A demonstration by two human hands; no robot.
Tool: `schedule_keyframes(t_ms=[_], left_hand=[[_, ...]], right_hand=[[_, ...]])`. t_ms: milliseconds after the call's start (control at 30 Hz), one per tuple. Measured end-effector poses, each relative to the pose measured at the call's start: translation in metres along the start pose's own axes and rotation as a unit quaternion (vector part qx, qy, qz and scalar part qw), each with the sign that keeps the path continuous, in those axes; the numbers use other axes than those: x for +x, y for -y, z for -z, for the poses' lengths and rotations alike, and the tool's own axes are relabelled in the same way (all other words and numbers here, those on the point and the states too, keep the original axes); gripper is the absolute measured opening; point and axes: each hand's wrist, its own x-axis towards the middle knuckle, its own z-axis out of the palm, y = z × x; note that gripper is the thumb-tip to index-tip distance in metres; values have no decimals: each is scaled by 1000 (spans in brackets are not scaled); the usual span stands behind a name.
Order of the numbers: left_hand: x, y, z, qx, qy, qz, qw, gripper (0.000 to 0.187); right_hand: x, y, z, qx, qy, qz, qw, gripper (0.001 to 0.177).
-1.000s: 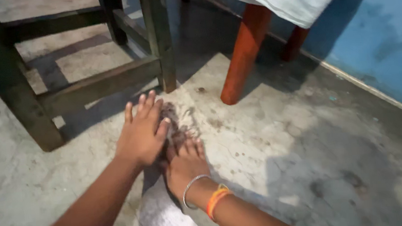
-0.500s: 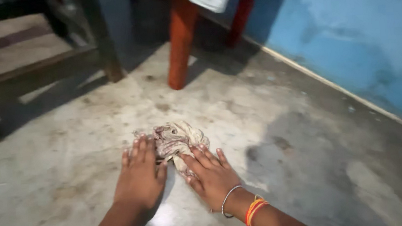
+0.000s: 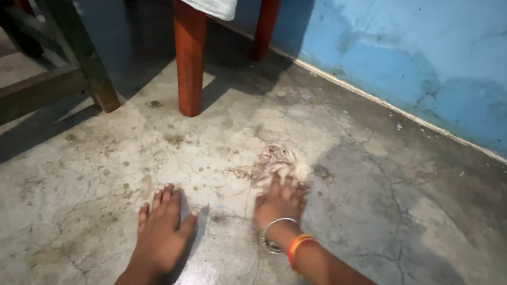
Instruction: The person cleans the floor by hand using a cloth, wiping in circular and back-and-forth motions around the legs of a wooden chair and under a table.
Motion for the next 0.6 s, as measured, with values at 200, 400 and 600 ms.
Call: schedule_keyframes(t_ms=[200,400,600], left_hand=[[5,20,20,-418,4,113,901,65],[6,45,25,-389,-92,62,914,54],[23,75,49,-2,-140,30,990,60]], right_hand=[[-83,72,-36,-93,-5,287,953,77],[-114,112,-22,56,75,464,881,61],[-60,135,-17,-19,66,446,892,61]])
